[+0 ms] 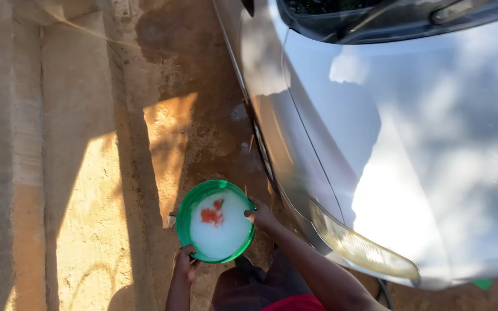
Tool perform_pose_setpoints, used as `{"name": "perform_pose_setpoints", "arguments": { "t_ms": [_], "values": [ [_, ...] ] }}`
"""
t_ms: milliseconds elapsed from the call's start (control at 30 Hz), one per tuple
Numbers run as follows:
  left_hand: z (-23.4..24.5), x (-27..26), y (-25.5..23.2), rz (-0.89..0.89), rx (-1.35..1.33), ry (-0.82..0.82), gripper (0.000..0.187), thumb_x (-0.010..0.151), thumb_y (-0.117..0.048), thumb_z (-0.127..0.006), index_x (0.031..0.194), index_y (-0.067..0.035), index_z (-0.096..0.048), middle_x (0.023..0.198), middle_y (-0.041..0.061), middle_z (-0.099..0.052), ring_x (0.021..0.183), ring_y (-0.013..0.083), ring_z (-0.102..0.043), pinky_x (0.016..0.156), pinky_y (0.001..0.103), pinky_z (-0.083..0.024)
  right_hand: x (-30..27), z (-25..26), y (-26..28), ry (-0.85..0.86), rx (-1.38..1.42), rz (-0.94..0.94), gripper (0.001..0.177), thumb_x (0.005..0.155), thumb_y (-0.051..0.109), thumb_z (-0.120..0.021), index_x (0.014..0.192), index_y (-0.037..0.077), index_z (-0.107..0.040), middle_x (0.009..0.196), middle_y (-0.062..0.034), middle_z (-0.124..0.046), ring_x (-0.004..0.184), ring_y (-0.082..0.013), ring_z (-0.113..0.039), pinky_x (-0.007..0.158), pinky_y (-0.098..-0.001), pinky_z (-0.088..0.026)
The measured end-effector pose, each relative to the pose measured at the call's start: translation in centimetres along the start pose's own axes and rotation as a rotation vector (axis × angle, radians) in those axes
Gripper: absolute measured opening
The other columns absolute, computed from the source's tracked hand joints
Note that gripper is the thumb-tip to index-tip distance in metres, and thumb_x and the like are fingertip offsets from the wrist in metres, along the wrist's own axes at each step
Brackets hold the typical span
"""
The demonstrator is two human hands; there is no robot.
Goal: Scrubbing the front and grille of a silver car with a soapy sponge.
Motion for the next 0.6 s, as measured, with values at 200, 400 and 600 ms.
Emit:
{"name": "perform_pose_setpoints", "arguments": {
  "t_ms": [200,400,600],
  "values": [
    [1.7,-7.4,7.6,0.100,0.077,0.064,0.012,0.082,-0.015,-0.065,0.088,-0.010,-0.055,0.087,0.006,-0.053,0.079,0.0217,-0.051,0.074,0.046,-0.047,-14.8,4.1,-0.5,-0.016,0.053,-0.217,0.079,0.079,0.021,-0.069,0.154,0.010,-0.046,0.097,-0.0130,-0.074,0.076,-0.0201,-0.070,0.063,-0.0344,-0.057],
    [0.5,-12.1,17.3,0.204,0.058,0.165,0.023,0.086,-0.026,-0.070,0.100,-0.010,-0.062,0.087,0.003,-0.052,0.076,0.0158,-0.051,0.080,0.043,-0.056,-23.9,8.6,-8.8,-0.120,0.130,-0.092,0.073,0.078,0.016,-0.069,0.149,0.004,-0.057,0.098,-0.0114,-0.076,0.079,-0.0187,-0.073,0.069,-0.0309,-0.059],
    [-4.8,-23.2,22.7,0.148,0.157,0.344,0.040,0.089,-0.042,-0.072,0.108,-0.009,-0.061,0.087,0.005,-0.052,0.077,0.0162,-0.054,0.088,0.045,-0.061,-34.3,15.2,-14.0,-0.195,0.226,-0.199,0.081,0.076,0.012,-0.068,0.153,0.004,-0.045,0.093,-0.0145,-0.074,0.072,-0.0202,-0.069,0.064,-0.0355,-0.056]
  ]
}}
Point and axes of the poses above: each hand's wrist, its own x-axis towards the middle knuckle, its own z-axis out of the back of the hand, y = z × x, the point moved 4 cm from there along x, towards the middle knuckle
